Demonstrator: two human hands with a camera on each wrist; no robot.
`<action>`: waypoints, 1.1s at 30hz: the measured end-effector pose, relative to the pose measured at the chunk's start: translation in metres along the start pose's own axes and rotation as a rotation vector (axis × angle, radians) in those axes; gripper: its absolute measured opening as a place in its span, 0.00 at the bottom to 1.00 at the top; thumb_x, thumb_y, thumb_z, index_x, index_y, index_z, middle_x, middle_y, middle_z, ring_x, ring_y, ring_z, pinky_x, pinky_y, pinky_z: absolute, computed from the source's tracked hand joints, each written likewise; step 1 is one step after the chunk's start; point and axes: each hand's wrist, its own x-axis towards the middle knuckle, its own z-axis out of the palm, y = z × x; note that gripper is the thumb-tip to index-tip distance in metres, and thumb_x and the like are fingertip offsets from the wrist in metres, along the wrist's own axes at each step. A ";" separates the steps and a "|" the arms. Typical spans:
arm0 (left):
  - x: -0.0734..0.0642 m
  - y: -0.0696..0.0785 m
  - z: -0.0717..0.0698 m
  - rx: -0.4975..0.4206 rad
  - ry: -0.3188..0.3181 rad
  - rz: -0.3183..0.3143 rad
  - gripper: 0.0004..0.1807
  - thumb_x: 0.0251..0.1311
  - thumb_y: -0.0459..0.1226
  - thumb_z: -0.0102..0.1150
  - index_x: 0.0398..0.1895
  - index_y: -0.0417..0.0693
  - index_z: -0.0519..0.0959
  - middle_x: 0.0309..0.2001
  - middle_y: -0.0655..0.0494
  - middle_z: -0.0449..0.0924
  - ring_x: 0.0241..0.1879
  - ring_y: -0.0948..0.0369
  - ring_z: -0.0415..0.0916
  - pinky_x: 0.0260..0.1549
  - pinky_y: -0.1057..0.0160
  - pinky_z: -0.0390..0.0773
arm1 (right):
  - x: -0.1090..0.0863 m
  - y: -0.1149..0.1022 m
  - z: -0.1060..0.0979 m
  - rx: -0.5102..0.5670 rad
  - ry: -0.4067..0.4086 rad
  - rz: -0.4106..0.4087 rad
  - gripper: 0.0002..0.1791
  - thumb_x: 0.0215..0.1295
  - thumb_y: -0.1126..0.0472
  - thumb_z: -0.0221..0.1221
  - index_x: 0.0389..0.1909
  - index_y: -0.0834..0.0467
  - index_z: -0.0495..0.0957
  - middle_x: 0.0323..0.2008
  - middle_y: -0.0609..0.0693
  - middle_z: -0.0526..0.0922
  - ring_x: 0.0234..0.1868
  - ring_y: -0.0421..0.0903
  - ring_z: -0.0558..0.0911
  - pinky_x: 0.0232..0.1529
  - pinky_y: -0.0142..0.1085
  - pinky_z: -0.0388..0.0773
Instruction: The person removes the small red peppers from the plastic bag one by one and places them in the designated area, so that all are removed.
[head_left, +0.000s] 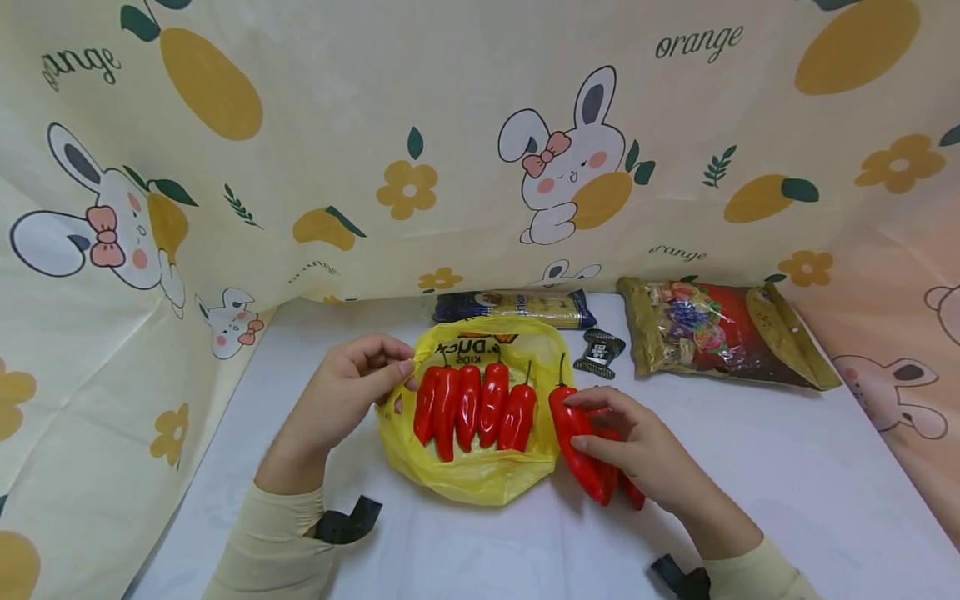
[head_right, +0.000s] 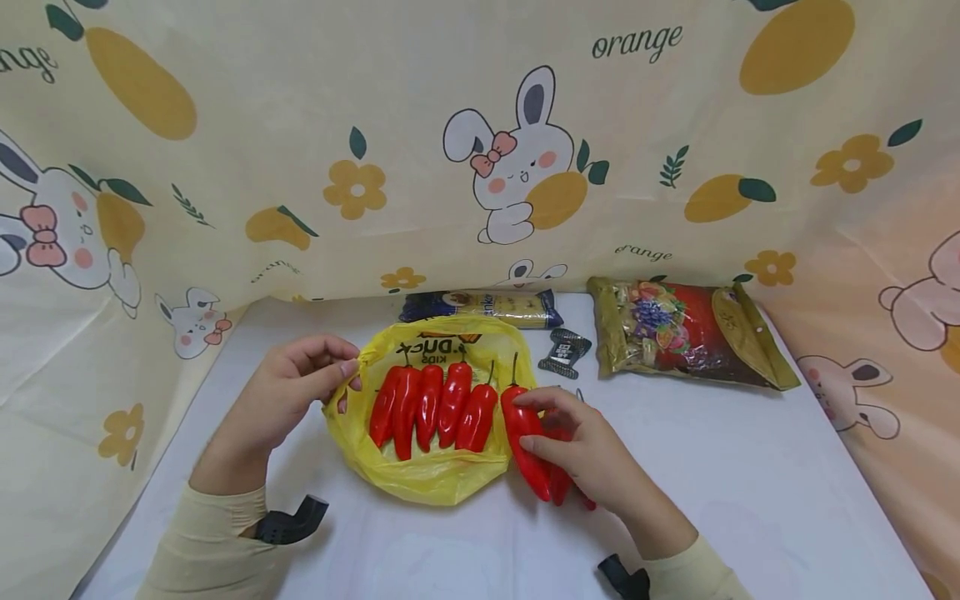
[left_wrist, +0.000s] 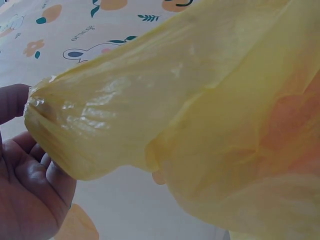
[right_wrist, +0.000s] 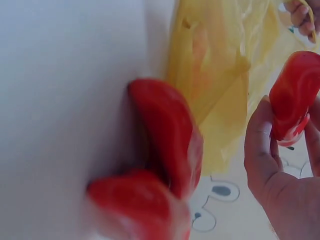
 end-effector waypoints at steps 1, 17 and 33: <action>0.000 0.000 0.000 -0.002 0.000 0.000 0.08 0.77 0.29 0.59 0.51 0.31 0.82 0.38 0.43 0.85 0.32 0.52 0.77 0.32 0.64 0.81 | -0.001 0.001 -0.003 0.002 0.010 0.001 0.29 0.71 0.62 0.72 0.71 0.52 0.77 0.71 0.61 0.74 0.68 0.66 0.74 0.47 0.53 0.88; 0.001 0.000 0.001 0.000 0.003 -0.010 0.08 0.76 0.29 0.59 0.51 0.31 0.82 0.38 0.43 0.85 0.32 0.53 0.77 0.32 0.64 0.81 | -0.017 0.029 -0.064 -0.035 0.167 -0.088 0.34 0.77 0.64 0.67 0.79 0.55 0.67 0.73 0.64 0.69 0.64 0.61 0.76 0.46 0.46 0.88; 0.000 -0.001 -0.002 -0.010 -0.002 -0.011 0.08 0.77 0.29 0.59 0.51 0.31 0.82 0.38 0.43 0.85 0.32 0.52 0.77 0.32 0.64 0.81 | -0.015 0.059 -0.098 -0.081 0.131 0.125 0.40 0.75 0.64 0.68 0.83 0.60 0.61 0.73 0.72 0.63 0.68 0.70 0.69 0.45 0.49 0.89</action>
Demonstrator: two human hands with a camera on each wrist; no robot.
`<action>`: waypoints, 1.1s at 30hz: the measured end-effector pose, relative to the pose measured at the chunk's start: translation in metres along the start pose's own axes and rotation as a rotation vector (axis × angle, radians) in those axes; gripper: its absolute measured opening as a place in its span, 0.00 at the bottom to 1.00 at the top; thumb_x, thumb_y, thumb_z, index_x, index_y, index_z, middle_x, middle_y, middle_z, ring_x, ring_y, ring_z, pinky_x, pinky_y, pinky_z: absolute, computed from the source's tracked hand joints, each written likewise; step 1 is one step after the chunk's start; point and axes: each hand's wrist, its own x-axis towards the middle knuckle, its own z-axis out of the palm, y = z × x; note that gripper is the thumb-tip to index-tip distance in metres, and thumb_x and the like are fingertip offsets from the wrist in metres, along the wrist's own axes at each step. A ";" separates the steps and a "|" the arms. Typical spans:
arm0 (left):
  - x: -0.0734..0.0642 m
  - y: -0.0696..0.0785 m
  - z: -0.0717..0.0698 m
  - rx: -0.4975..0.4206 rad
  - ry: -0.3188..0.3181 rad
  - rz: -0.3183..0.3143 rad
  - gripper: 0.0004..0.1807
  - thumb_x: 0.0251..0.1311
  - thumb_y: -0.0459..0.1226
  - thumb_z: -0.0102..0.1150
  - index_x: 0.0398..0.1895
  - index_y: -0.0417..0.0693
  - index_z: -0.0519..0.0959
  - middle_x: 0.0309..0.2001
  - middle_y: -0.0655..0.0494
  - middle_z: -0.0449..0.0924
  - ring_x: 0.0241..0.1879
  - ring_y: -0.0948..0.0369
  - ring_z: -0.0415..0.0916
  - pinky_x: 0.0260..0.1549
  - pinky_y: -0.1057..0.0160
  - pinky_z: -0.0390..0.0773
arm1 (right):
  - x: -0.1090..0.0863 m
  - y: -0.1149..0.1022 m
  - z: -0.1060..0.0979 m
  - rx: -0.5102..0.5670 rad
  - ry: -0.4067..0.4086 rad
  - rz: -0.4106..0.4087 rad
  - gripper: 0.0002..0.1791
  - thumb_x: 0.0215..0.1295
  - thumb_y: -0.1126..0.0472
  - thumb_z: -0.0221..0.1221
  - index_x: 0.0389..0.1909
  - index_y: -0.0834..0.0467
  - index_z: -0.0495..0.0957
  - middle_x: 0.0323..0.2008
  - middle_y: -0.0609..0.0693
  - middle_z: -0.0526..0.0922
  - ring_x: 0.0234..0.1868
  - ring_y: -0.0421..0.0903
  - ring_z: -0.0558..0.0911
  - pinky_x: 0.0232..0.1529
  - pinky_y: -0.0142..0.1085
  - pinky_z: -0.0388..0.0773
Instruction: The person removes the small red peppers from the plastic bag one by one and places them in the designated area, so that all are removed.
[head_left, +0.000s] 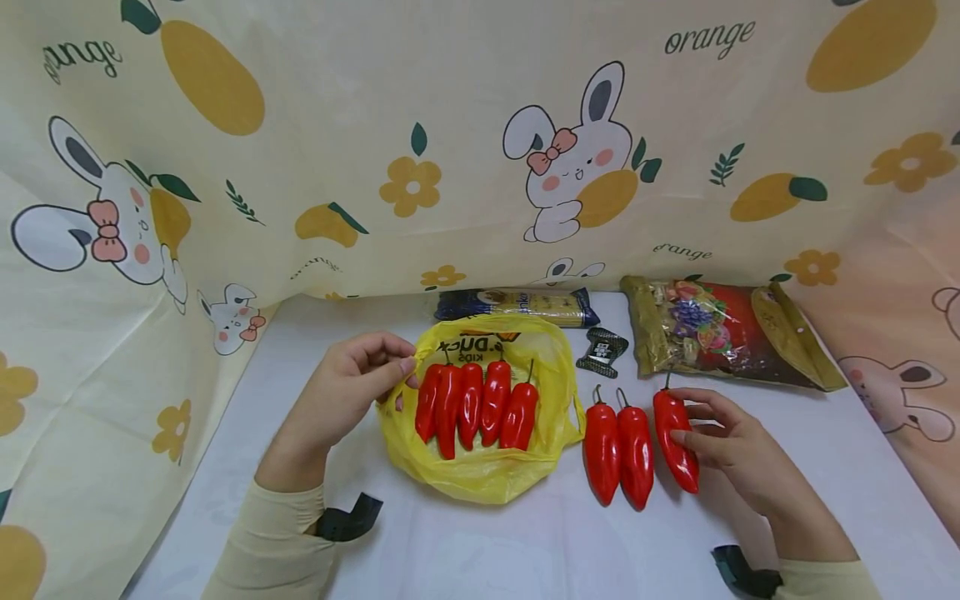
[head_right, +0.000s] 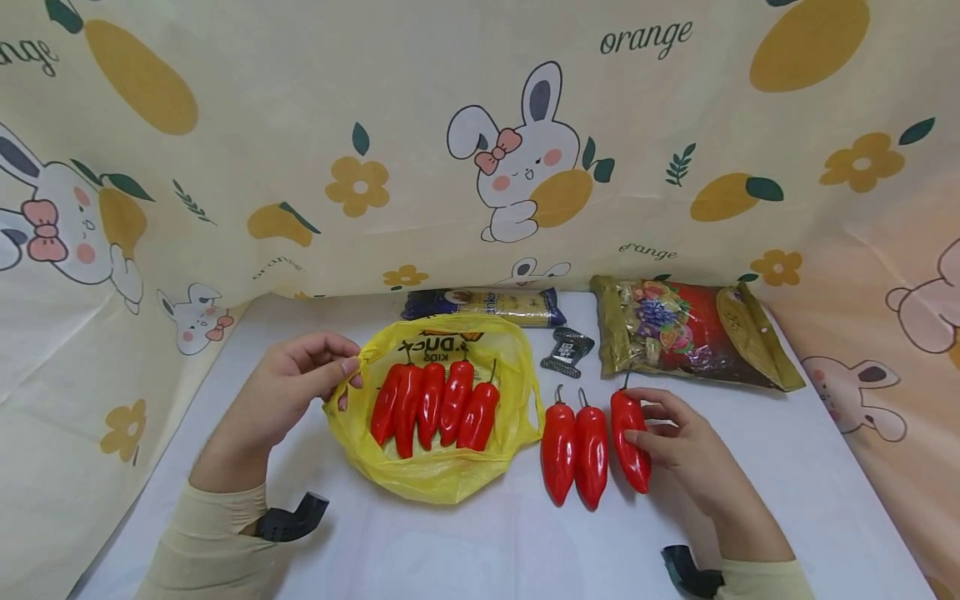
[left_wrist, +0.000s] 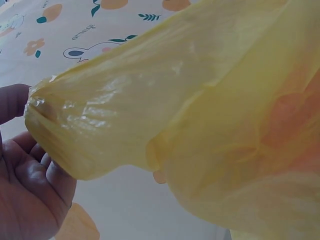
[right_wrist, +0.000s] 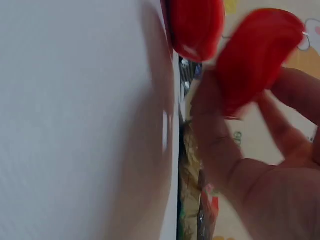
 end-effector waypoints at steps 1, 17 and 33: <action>0.000 0.000 0.000 -0.001 -0.001 0.000 0.08 0.77 0.29 0.59 0.51 0.31 0.82 0.38 0.43 0.85 0.31 0.52 0.77 0.32 0.64 0.81 | 0.001 0.001 -0.001 -0.013 -0.012 0.020 0.40 0.75 0.64 0.67 0.82 0.61 0.61 0.72 0.72 0.64 0.67 0.71 0.69 0.46 0.50 0.89; -0.001 0.002 0.000 0.008 0.005 -0.010 0.08 0.78 0.30 0.60 0.50 0.32 0.82 0.38 0.43 0.85 0.32 0.51 0.77 0.32 0.64 0.82 | 0.001 0.000 -0.002 -0.183 -0.063 0.052 0.32 0.77 0.61 0.66 0.77 0.64 0.71 0.67 0.73 0.73 0.60 0.66 0.78 0.45 0.51 0.89; 0.000 0.002 0.001 0.013 0.005 -0.014 0.08 0.77 0.30 0.60 0.51 0.32 0.83 0.38 0.43 0.85 0.32 0.52 0.77 0.32 0.64 0.82 | -0.002 -0.001 -0.007 -0.130 -0.093 0.076 0.29 0.75 0.66 0.66 0.73 0.65 0.74 0.68 0.71 0.75 0.57 0.59 0.83 0.47 0.50 0.88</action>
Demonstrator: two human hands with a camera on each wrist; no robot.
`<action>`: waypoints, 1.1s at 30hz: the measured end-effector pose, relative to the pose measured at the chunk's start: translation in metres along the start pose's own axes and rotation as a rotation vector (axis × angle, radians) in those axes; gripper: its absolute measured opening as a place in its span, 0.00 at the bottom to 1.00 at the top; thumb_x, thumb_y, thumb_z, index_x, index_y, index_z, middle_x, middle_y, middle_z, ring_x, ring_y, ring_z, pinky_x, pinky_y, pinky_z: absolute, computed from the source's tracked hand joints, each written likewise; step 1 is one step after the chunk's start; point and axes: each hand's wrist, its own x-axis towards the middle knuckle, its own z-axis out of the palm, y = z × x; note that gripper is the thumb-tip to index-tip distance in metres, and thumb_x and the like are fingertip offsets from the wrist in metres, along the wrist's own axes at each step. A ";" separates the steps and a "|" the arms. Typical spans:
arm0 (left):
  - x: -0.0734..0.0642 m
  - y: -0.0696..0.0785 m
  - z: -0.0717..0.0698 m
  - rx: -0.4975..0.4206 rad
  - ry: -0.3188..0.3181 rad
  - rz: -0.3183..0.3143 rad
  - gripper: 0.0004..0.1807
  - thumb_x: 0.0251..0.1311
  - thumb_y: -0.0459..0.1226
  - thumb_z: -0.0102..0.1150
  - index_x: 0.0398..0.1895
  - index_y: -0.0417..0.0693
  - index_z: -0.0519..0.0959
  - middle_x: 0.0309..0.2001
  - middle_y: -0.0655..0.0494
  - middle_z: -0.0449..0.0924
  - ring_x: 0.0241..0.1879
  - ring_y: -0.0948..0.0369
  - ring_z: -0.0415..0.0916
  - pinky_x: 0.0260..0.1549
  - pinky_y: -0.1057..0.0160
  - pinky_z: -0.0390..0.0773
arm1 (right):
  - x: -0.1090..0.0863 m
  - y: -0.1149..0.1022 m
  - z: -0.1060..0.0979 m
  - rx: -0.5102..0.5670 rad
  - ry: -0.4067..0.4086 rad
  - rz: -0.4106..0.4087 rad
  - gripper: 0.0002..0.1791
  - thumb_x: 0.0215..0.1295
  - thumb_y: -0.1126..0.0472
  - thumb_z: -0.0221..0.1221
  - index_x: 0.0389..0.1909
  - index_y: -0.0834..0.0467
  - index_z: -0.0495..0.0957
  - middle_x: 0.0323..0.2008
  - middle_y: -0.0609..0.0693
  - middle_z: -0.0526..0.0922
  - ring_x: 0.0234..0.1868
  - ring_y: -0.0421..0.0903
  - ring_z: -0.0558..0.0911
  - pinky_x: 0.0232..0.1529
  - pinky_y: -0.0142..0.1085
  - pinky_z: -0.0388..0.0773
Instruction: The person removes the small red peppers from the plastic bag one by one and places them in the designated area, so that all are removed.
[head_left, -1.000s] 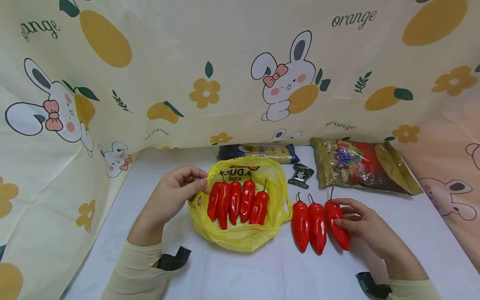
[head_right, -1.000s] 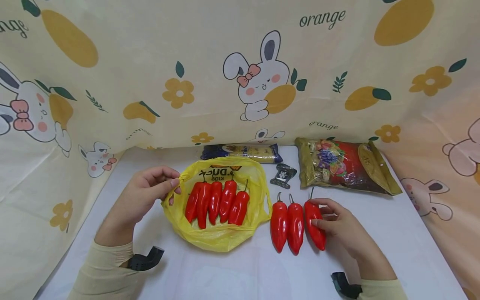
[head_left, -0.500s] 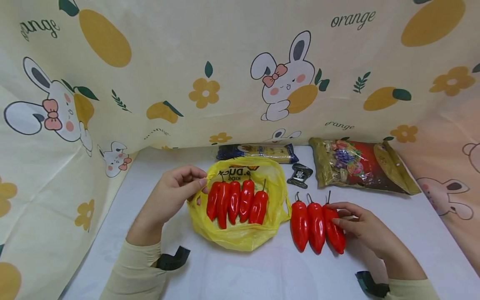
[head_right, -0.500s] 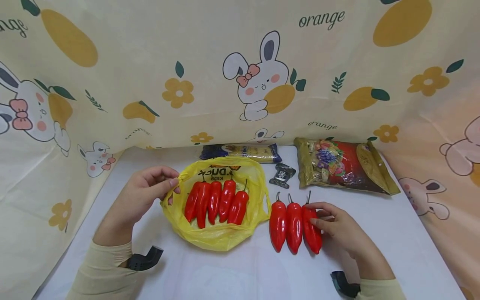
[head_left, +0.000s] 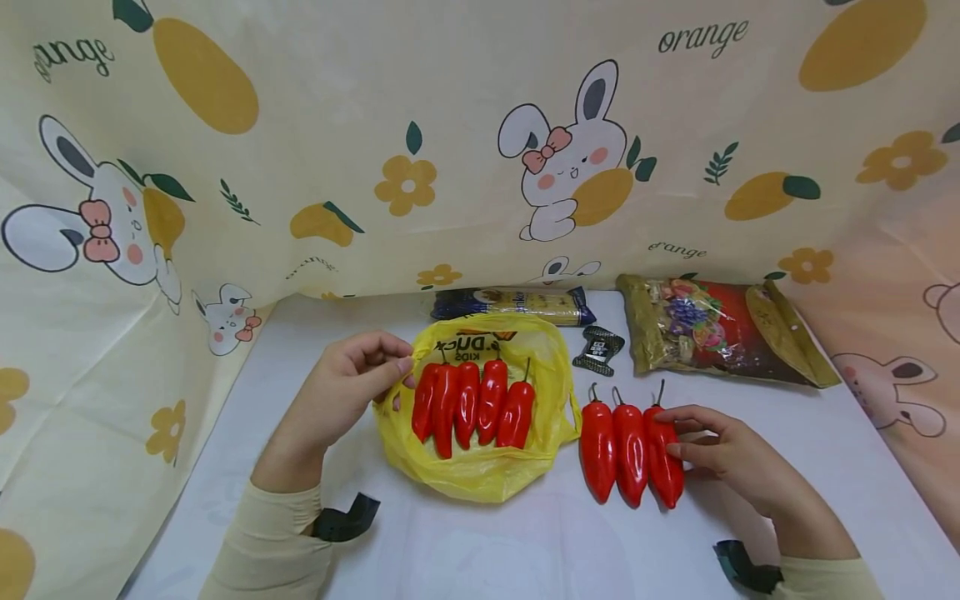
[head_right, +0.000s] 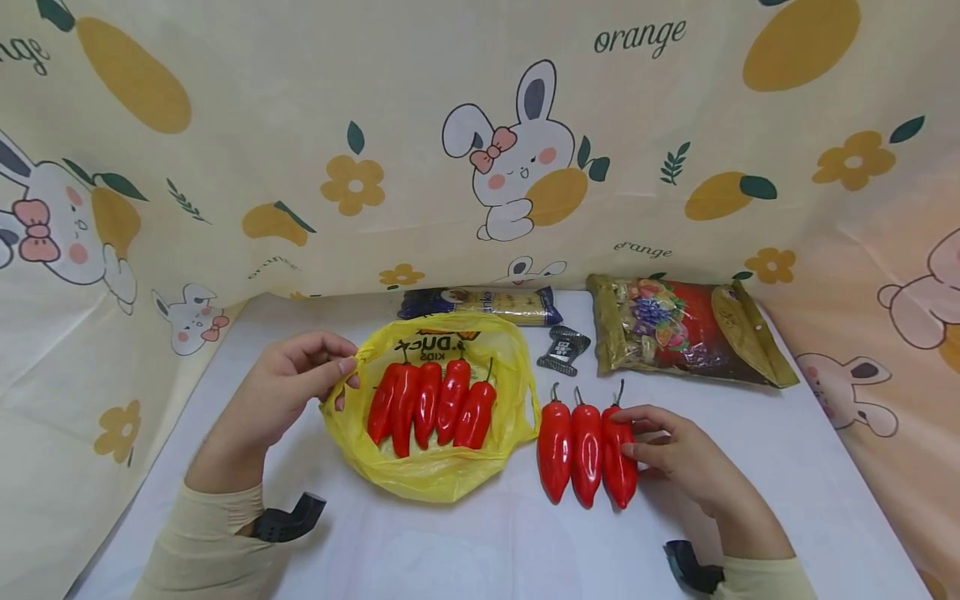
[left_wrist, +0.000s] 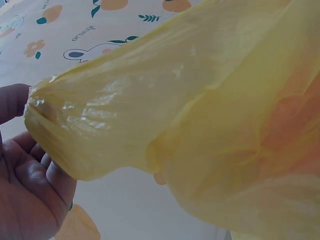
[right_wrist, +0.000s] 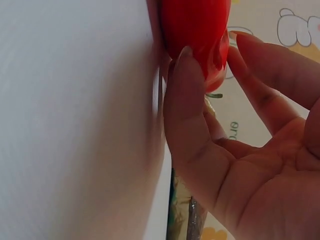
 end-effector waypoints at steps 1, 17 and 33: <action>0.000 0.000 0.000 0.000 0.000 0.001 0.08 0.77 0.30 0.60 0.51 0.32 0.83 0.38 0.43 0.85 0.32 0.52 0.77 0.32 0.64 0.82 | 0.000 0.000 0.000 -0.005 0.001 -0.003 0.29 0.75 0.65 0.66 0.74 0.65 0.74 0.68 0.71 0.75 0.57 0.60 0.83 0.47 0.50 0.88; 0.000 0.000 0.000 -0.025 0.000 0.002 0.08 0.77 0.28 0.60 0.51 0.29 0.82 0.38 0.41 0.82 0.28 0.52 0.79 0.32 0.64 0.83 | 0.004 0.004 -0.003 -0.048 0.016 0.020 0.39 0.76 0.56 0.68 0.80 0.65 0.64 0.64 0.71 0.75 0.55 0.60 0.82 0.47 0.48 0.88; 0.000 0.000 -0.001 -0.029 -0.005 0.010 0.08 0.77 0.28 0.59 0.51 0.29 0.82 0.38 0.41 0.83 0.29 0.53 0.78 0.32 0.64 0.83 | 0.000 0.000 -0.004 -0.060 0.063 -0.026 0.38 0.81 0.52 0.63 0.81 0.65 0.61 0.64 0.70 0.75 0.55 0.60 0.83 0.45 0.45 0.86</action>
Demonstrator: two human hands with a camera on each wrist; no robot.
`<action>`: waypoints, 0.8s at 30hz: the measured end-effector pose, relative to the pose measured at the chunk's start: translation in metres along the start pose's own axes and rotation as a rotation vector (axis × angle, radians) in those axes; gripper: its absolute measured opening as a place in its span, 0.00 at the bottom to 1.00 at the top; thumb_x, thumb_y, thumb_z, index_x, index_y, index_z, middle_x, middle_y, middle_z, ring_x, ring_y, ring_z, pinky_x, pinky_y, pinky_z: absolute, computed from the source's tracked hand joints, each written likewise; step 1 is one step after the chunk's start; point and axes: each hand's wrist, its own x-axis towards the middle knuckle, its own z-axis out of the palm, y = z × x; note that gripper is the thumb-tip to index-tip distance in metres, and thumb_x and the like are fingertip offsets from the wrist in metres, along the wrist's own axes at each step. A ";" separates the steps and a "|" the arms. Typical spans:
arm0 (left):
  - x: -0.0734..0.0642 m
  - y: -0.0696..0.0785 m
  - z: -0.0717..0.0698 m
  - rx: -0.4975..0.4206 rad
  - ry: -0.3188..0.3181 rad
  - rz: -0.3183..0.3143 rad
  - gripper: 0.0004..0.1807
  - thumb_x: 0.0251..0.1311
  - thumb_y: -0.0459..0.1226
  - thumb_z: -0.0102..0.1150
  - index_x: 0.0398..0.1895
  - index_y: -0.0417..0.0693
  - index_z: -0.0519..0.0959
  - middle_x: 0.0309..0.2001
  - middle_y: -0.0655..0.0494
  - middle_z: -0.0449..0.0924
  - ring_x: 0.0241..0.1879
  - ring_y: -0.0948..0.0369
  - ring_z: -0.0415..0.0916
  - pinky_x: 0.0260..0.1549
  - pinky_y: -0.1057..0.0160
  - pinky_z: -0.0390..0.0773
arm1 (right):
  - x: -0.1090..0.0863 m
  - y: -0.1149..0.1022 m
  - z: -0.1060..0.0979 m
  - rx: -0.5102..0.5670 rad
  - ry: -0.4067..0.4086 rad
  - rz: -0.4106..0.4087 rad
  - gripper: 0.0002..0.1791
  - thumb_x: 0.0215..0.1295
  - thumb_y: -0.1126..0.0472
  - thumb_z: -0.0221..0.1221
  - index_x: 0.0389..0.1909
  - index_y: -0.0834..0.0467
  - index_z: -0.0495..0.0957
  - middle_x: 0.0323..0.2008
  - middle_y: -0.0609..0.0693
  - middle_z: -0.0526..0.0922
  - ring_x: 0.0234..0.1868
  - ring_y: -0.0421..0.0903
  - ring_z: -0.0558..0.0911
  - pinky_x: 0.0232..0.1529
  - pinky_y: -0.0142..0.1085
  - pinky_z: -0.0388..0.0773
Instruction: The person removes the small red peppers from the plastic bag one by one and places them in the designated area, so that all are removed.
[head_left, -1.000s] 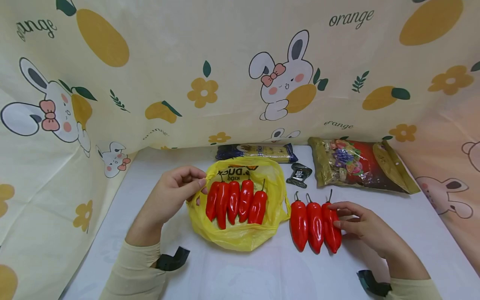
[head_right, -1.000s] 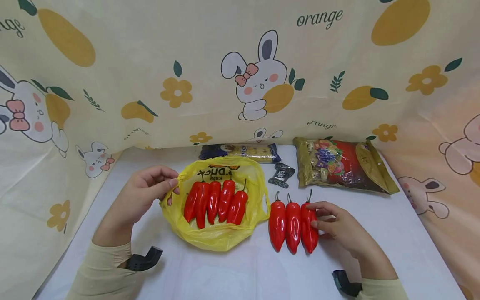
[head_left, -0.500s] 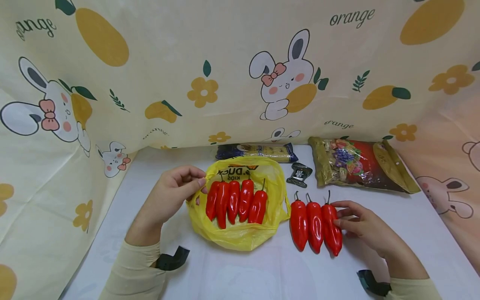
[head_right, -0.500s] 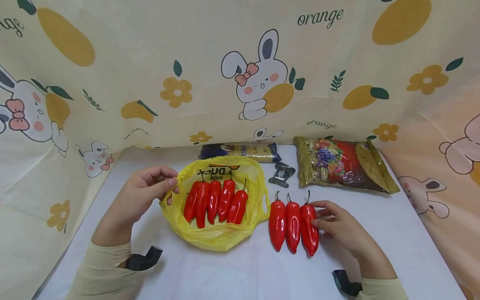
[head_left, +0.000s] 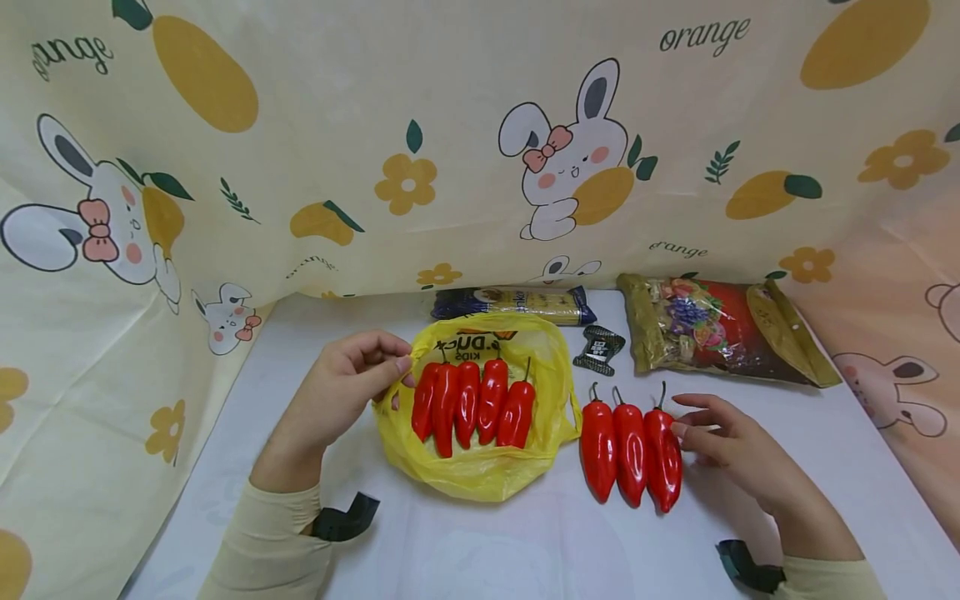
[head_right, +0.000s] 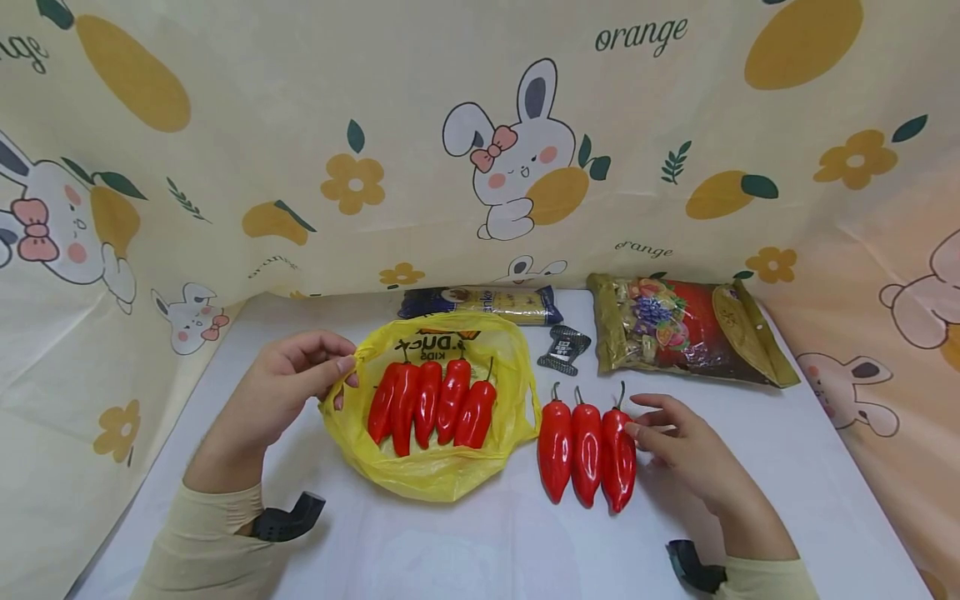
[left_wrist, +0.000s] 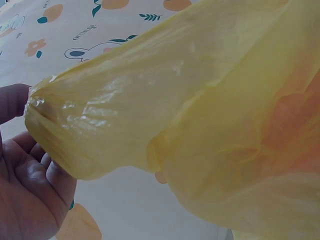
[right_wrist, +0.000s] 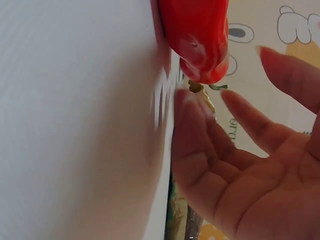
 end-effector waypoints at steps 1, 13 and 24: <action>0.000 0.000 0.000 0.003 0.001 0.002 0.08 0.77 0.28 0.59 0.51 0.30 0.82 0.38 0.41 0.83 0.29 0.53 0.78 0.32 0.64 0.83 | -0.001 -0.001 0.000 -0.001 0.018 -0.013 0.37 0.82 0.52 0.62 0.81 0.65 0.61 0.64 0.70 0.75 0.55 0.60 0.83 0.45 0.44 0.87; 0.000 -0.001 0.001 0.034 0.006 -0.012 0.08 0.78 0.30 0.60 0.51 0.32 0.83 0.39 0.43 0.86 0.33 0.51 0.78 0.33 0.64 0.82 | -0.010 -0.020 0.014 0.057 0.176 -0.188 0.32 0.84 0.53 0.60 0.80 0.60 0.65 0.67 0.65 0.74 0.55 0.46 0.84 0.48 0.39 0.87; 0.001 -0.001 0.002 0.024 0.000 -0.007 0.08 0.77 0.29 0.59 0.50 0.32 0.83 0.38 0.43 0.85 0.33 0.52 0.77 0.33 0.64 0.81 | -0.017 -0.046 0.044 0.171 0.106 -0.392 0.25 0.83 0.60 0.60 0.75 0.59 0.71 0.62 0.63 0.78 0.56 0.47 0.85 0.51 0.40 0.86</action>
